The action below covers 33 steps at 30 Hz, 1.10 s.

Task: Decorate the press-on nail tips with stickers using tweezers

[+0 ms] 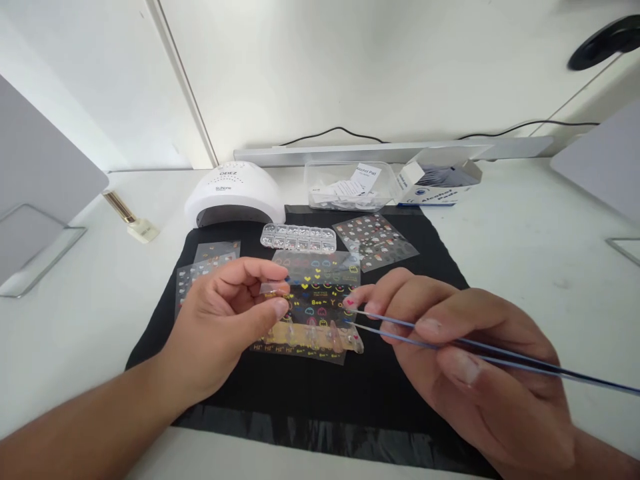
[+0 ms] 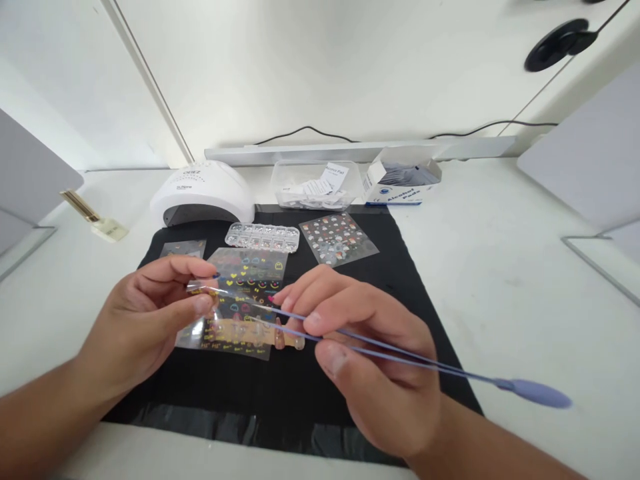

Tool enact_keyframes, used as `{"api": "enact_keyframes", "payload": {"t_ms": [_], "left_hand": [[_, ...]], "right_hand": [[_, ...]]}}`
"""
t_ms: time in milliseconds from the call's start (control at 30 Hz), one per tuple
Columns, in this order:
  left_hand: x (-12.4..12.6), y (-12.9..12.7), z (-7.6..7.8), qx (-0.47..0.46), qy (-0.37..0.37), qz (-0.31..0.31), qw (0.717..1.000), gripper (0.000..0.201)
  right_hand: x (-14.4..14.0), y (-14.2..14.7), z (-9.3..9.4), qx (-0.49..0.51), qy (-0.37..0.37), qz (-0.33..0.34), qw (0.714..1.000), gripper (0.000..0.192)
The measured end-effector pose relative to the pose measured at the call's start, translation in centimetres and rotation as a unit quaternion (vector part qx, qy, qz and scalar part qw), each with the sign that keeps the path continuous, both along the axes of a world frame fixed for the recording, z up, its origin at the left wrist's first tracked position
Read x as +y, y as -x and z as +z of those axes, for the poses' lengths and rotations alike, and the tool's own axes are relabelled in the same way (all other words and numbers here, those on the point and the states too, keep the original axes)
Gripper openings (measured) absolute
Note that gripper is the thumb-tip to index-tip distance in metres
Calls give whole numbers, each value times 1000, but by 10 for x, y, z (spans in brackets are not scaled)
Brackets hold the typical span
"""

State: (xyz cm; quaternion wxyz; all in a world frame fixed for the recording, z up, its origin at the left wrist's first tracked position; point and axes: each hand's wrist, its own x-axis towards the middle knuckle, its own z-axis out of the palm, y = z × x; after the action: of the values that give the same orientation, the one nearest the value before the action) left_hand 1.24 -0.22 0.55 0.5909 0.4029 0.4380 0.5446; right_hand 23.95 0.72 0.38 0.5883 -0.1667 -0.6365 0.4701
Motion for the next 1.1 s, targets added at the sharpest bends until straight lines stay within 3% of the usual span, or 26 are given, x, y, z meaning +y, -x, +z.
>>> {"api": "enact_keyframes", "payload": {"t_ms": [300,833,1100], "left_hand": [[0,0,-1,-14,7,-10,1000,24],[-1,2,1,-1,8,-24,1000,24],[-2,1,-1,19,-13,5,1000,19]], "right_hand": [[-1,-1,1,18,34,-1,999,13],[-1,-1,0,2,-4,-6,1000,16],[0,-1,-2,-10,-16,-6,1000,18]]}}
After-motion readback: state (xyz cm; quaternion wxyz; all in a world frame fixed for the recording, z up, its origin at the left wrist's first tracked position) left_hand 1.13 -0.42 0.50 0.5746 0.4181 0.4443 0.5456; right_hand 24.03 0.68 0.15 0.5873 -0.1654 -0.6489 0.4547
